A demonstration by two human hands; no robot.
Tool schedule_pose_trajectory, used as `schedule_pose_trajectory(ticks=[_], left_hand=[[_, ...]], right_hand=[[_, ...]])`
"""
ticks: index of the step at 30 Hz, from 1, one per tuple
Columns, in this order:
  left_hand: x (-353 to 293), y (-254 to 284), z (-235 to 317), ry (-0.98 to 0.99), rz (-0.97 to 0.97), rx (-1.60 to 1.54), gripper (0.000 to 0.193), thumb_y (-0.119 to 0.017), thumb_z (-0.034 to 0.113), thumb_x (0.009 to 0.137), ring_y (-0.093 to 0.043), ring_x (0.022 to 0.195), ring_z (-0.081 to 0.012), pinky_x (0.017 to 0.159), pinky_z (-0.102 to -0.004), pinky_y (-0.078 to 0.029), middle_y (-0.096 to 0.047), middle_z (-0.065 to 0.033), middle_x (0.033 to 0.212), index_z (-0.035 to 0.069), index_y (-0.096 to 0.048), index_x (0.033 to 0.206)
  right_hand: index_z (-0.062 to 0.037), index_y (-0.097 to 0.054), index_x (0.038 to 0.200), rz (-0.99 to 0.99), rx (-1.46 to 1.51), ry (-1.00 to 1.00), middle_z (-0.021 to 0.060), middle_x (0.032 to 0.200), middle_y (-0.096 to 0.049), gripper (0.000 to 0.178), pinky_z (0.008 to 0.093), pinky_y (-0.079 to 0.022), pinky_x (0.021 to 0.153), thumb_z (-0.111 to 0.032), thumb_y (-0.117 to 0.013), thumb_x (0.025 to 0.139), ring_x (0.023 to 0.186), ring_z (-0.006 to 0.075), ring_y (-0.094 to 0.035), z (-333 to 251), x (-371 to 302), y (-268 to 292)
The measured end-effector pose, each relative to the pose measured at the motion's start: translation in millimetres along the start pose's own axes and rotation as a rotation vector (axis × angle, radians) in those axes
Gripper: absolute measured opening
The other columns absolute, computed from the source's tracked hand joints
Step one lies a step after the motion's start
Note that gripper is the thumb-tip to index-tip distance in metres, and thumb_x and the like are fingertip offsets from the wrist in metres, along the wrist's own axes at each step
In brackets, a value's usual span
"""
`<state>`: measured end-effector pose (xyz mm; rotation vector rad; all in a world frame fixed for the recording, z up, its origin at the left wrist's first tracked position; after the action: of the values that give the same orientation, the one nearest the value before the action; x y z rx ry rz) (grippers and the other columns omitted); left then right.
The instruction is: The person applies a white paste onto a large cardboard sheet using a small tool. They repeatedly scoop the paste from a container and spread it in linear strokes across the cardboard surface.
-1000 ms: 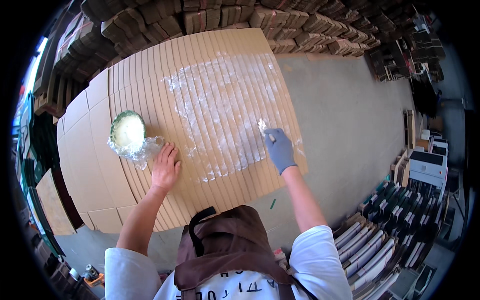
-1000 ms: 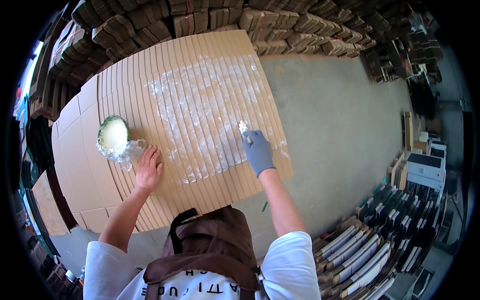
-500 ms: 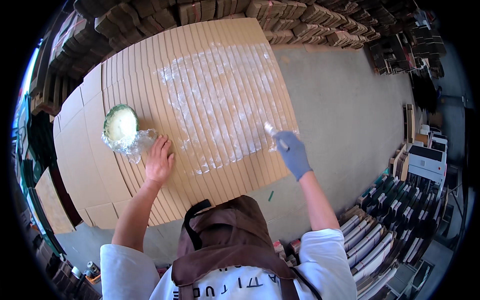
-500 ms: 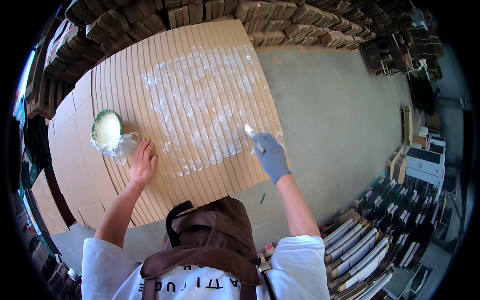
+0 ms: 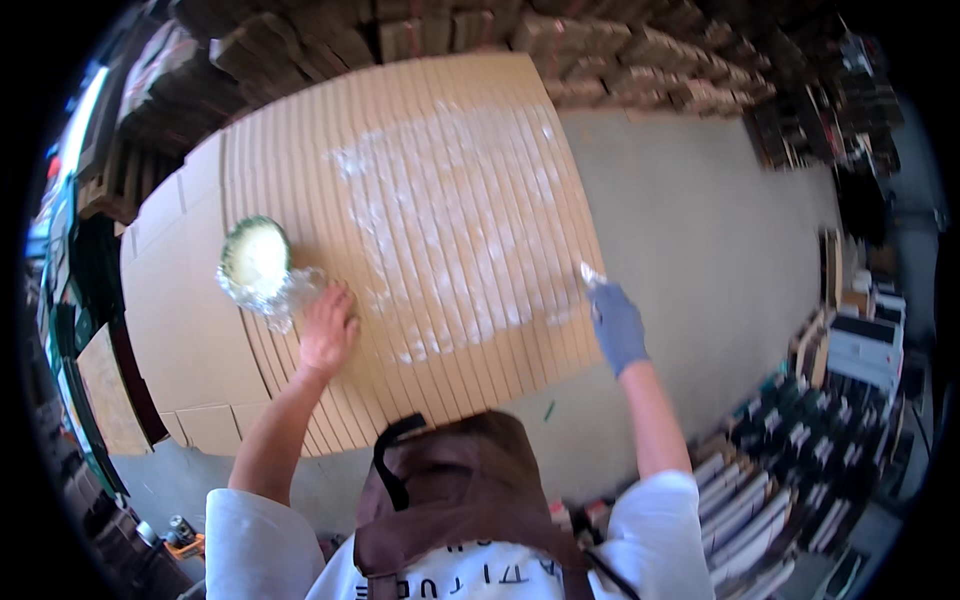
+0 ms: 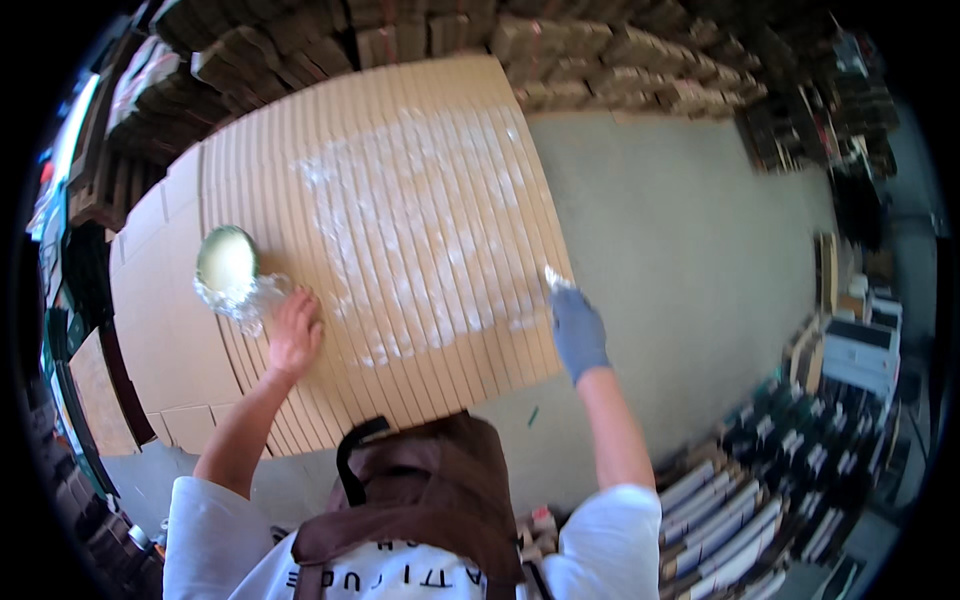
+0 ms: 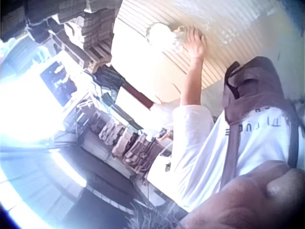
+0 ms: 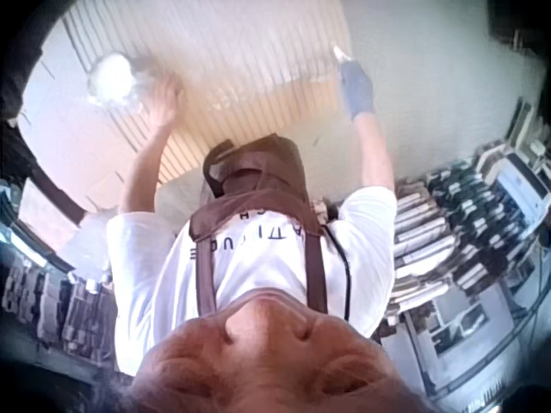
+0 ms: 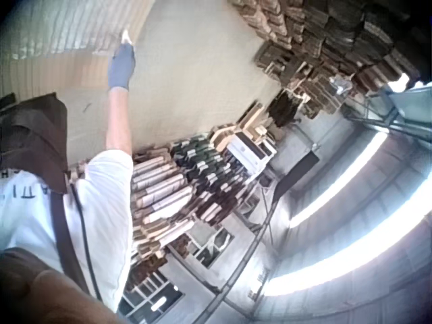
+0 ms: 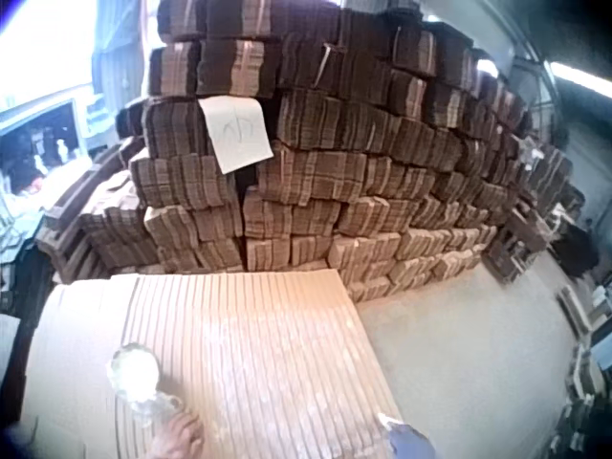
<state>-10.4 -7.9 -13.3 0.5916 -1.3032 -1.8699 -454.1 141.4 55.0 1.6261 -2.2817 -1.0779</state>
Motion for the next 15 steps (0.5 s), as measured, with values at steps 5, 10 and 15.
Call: schedule_pose_trajectory(ticks=[5,10,15], left_hand=[[-4,4,-1,0.017,-0.021,-0.024,0.049,-0.066,0.015,0.082,-0.040,0.135,-0.0331,0.111,-0.0465,-0.034,-0.048,-0.0144,0.139,0.003,-0.052,0.128],[-12,7,-4,0.038,-0.038,-0.060,0.048,-0.063,0.022,0.087,-0.039,0.136,-0.0320,0.110,-0.0473,-0.034,-0.046,-0.0140,0.141,0.004,-0.051,0.130],[-10,14,-2,0.012,-0.024,-0.114,0.047,-0.061,0.025,0.090,-0.039,0.137,-0.0317,0.111,-0.0461,-0.034,-0.045,-0.0144,0.142,0.004,-0.050,0.131]], right_hand=[[-0.0066,-0.066,0.118,-0.078,-0.411,0.360,0.0123,0.112,-0.067,0.027,0.0309,-0.050,0.085,-0.018,-0.056,0.096,0.098,0.0252,-0.064,-7,10,-19],[-0.0053,-0.066,0.113,0.090,-0.273,0.112,0.0087,0.109,-0.068,0.022,0.0275,-0.052,0.082,-0.009,-0.062,0.092,0.092,0.0189,-0.066,-58,41,-14],[-0.0013,-0.066,0.110,-0.042,0.577,0.035,0.0083,0.101,-0.068,0.019,0.0321,-0.056,0.080,-0.010,-0.061,0.093,0.084,0.0165,-0.067,-111,54,-93]])
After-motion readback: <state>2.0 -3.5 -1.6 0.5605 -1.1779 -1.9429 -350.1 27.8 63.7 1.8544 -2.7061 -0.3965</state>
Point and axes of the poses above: each hand's wrist, its own x-axis towards the middle knuckle, its own y-axis out of the back of the hand, z = x × y, the point moved 1 cm from there along x, towards the middle knuckle
